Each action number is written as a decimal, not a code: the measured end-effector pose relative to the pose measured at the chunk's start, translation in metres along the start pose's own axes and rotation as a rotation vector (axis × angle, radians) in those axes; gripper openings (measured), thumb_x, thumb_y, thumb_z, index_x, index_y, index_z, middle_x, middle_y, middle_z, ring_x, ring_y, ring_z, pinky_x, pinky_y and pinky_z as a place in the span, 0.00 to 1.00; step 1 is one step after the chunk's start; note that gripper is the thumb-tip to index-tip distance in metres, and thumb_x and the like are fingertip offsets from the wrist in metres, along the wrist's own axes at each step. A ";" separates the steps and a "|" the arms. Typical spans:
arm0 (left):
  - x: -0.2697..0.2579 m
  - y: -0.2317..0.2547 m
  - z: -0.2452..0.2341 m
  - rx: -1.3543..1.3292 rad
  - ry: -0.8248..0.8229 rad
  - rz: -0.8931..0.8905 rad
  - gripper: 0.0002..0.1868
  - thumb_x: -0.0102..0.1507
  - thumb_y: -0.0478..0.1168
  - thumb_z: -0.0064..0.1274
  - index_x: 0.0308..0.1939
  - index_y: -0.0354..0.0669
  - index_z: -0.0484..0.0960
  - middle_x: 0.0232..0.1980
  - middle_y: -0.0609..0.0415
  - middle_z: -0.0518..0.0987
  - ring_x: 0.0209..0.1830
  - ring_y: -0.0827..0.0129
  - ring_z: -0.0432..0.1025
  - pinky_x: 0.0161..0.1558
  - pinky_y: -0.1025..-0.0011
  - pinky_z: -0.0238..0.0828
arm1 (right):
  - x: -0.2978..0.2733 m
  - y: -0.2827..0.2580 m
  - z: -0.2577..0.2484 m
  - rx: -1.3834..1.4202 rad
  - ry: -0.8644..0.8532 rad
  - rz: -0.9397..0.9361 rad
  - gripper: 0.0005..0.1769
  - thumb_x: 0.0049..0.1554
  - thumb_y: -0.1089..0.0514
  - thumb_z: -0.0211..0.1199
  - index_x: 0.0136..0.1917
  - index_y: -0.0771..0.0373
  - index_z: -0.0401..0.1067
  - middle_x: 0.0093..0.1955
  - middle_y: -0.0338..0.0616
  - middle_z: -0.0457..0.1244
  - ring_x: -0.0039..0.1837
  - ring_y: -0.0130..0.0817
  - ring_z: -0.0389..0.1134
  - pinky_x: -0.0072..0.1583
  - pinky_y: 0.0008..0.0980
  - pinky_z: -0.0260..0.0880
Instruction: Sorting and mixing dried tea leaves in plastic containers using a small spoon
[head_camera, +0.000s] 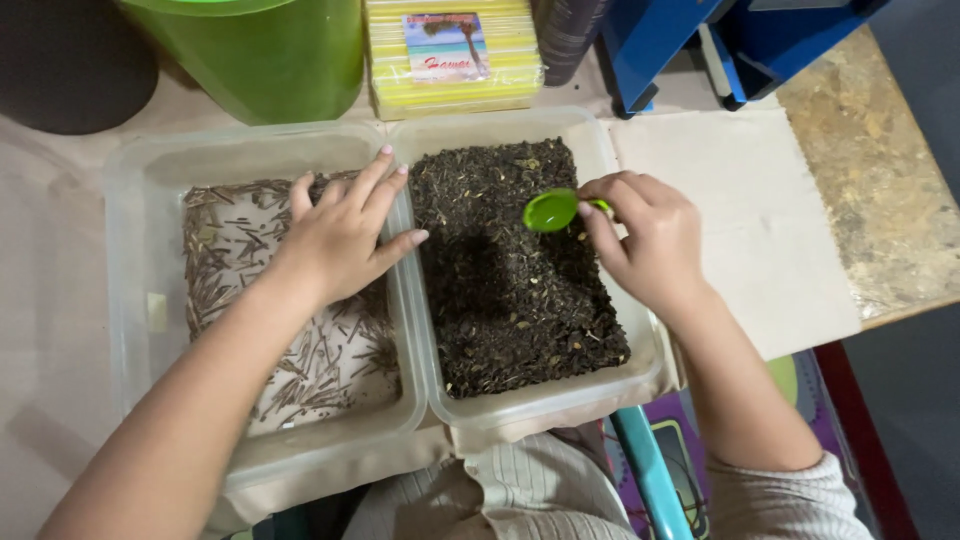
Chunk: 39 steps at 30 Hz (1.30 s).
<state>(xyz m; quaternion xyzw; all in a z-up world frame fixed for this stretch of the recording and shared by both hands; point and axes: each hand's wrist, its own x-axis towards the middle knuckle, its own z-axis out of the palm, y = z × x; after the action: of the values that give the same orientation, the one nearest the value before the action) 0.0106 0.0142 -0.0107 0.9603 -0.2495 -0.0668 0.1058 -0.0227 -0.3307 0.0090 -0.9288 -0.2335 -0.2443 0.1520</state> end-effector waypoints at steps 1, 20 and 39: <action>0.000 0.003 0.001 -0.001 0.003 0.006 0.41 0.69 0.68 0.27 0.76 0.44 0.57 0.81 0.49 0.49 0.66 0.40 0.65 0.66 0.30 0.39 | -0.002 -0.006 0.001 -0.006 0.002 0.001 0.04 0.63 0.54 0.64 0.51 0.52 0.77 0.43 0.33 0.69 0.39 0.33 0.69 0.47 0.33 0.71; -0.001 0.069 -0.025 0.114 -0.126 0.336 0.27 0.63 0.65 0.46 0.53 0.53 0.83 0.78 0.47 0.57 0.76 0.46 0.52 0.68 0.24 0.33 | 0.008 -0.045 0.017 -0.015 0.011 0.031 0.08 0.62 0.50 0.62 0.49 0.54 0.76 0.35 0.45 0.66 0.39 0.46 0.72 0.44 0.40 0.73; 0.008 0.058 -0.001 0.190 -0.005 0.367 0.32 0.56 0.71 0.49 0.51 0.56 0.84 0.76 0.45 0.61 0.74 0.44 0.55 0.67 0.27 0.35 | 0.006 -0.034 0.037 0.020 -0.078 0.240 0.06 0.61 0.47 0.61 0.50 0.46 0.75 0.36 0.42 0.68 0.42 0.46 0.74 0.47 0.39 0.74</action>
<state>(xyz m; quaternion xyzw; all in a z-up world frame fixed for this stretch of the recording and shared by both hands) -0.0097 -0.0389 0.0039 0.9041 -0.4258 -0.0251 0.0243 -0.0212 -0.2856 -0.0128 -0.9574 -0.1286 -0.1858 0.1801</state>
